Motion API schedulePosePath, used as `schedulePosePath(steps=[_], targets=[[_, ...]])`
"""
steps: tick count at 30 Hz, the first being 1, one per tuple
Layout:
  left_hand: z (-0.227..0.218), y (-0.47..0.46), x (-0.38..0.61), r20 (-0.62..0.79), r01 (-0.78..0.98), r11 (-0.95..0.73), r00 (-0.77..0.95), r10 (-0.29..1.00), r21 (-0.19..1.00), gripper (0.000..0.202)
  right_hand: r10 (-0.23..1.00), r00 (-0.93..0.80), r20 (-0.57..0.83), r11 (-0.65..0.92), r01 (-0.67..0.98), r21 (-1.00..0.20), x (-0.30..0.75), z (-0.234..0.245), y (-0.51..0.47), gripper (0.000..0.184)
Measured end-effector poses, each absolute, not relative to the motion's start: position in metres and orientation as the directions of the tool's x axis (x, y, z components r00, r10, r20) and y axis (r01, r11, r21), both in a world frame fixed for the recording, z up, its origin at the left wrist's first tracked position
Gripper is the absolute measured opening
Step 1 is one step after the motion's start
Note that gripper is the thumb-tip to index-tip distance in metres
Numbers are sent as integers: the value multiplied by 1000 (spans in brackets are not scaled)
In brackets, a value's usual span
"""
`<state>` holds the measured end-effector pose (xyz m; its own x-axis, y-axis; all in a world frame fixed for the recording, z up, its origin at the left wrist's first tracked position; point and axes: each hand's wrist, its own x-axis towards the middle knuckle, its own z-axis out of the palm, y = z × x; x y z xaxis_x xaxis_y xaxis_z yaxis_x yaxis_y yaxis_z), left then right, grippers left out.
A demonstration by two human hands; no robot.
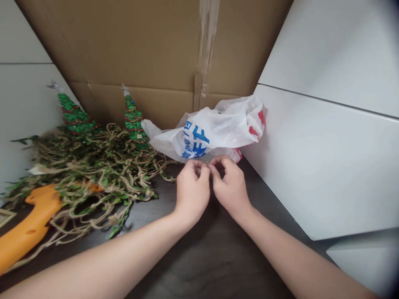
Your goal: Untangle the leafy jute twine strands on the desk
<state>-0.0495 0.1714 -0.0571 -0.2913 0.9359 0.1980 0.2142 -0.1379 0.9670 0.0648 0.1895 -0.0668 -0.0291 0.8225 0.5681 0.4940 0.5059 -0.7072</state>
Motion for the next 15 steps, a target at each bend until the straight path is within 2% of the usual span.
schedulePosePath(steps=[8,15], targets=[[-60,172,-50,175,158,-132,-299,938,979,13,864,-45,501,489,310,-815,66,-69,198,2],[-57,171,-51,202,209,-145,-287,936,967,12,847,1,531,500,336,-798,65,-65,192,6]])
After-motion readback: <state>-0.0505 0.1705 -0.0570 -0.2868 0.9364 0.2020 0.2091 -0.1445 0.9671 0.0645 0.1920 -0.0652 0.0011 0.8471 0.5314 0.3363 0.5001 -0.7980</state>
